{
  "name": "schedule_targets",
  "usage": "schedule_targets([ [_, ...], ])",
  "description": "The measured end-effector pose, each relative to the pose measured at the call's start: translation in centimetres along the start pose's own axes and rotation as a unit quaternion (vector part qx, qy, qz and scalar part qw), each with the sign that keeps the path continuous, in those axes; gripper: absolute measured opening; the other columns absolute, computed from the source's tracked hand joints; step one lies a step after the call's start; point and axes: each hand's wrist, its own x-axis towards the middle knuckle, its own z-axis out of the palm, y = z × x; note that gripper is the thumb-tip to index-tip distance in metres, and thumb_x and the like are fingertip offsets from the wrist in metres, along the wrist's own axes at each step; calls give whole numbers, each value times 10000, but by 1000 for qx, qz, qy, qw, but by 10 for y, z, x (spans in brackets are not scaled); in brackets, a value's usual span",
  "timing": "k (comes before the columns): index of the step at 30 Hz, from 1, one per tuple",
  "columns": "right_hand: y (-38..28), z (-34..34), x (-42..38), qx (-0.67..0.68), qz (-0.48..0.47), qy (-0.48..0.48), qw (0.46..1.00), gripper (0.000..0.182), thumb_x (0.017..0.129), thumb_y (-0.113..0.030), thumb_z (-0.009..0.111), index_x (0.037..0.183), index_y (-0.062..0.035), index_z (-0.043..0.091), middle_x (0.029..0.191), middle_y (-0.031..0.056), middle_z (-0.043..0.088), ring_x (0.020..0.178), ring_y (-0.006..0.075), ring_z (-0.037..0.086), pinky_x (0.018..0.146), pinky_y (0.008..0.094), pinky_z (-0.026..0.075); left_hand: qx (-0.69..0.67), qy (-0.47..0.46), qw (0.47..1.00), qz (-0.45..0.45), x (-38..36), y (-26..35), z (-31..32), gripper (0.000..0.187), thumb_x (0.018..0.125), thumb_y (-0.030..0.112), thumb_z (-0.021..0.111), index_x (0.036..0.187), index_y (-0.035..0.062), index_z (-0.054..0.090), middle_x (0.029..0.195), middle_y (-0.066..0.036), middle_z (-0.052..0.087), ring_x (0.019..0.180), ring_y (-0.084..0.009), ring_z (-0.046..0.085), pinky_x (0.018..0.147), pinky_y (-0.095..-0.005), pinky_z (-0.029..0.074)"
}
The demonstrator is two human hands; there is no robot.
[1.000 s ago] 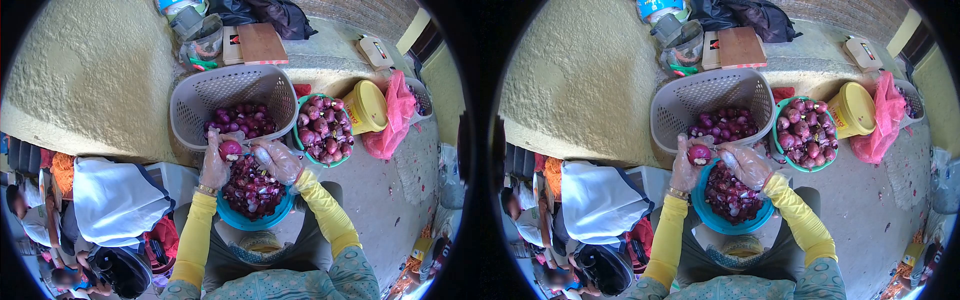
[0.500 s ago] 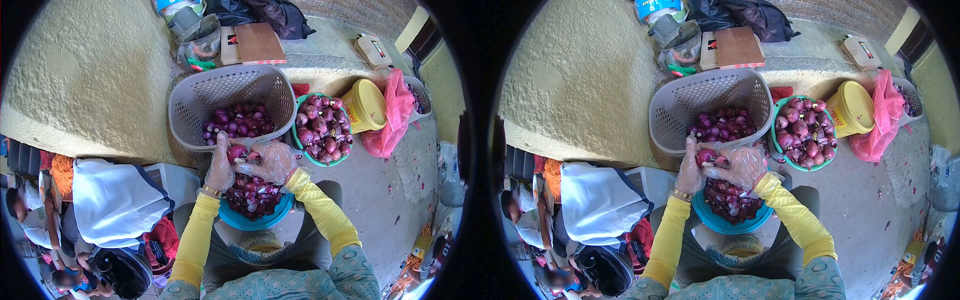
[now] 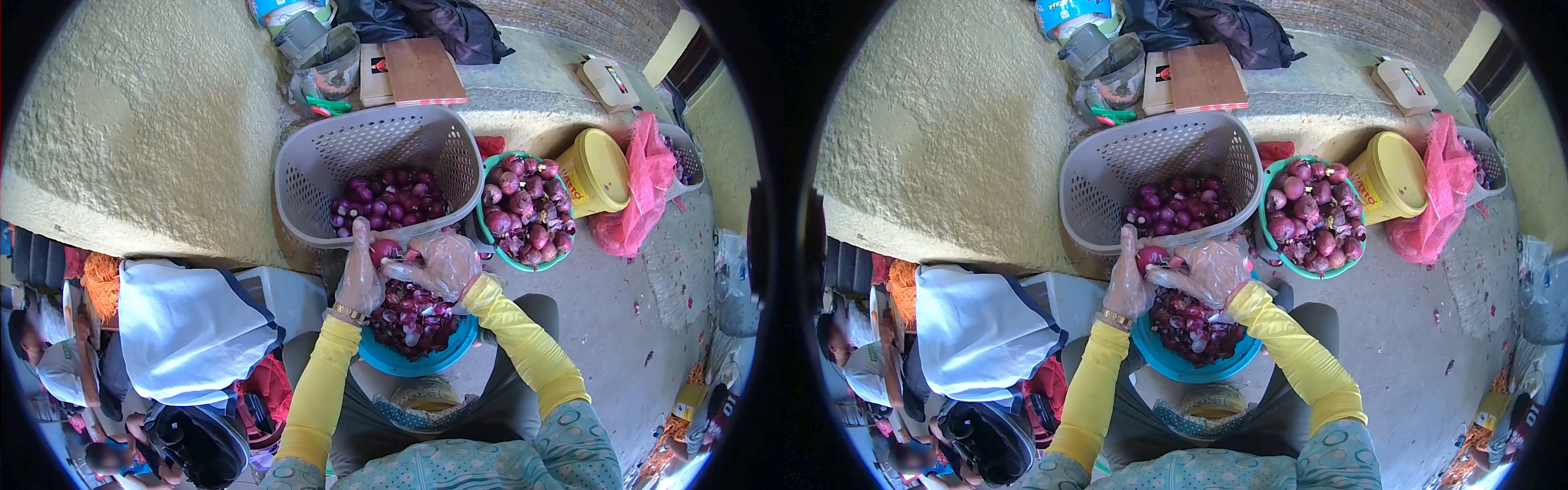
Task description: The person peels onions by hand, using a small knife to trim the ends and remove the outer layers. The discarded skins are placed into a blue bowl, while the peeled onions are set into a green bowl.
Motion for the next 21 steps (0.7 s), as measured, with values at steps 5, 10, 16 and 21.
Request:
schedule_targets([
  [5,5,8,2,95,23,-24,995,604,886,-666,637,851,-77,765,708,210,690,693,377,701,695,472,553,43,19,998,41,0,-1,3,727,1022,714,327,1049,59,642,923,-38,614,847,-130,569,770,-259,481],
  [10,15,21,3,225,38,-68,971,621,927,-653,593,867,-56,750,705,207,671,658,365,669,675,454,519,24,27,999,40,-9,7,13,673,1016,700,387,1018,64,606,907,-44,607,821,-123,587,750,-277,508],
  [16,15,17,3,251,63,-159,953,613,936,-639,583,867,-52,746,641,174,617,605,329,621,639,424,494,5,22,999,43,2,2,-1,730,1014,715,350,1093,57,656,1023,-65,657,889,-144,621,808,-305,551],
  [21,8,-4,-5,104,-105,-86,985,435,952,-477,641,800,-80,733,637,161,625,609,316,636,621,463,497,-40,5,998,48,2,10,-2,734,1015,709,349,1121,42,635,1093,-101,664,981,-196,649,884,-371,581],
])
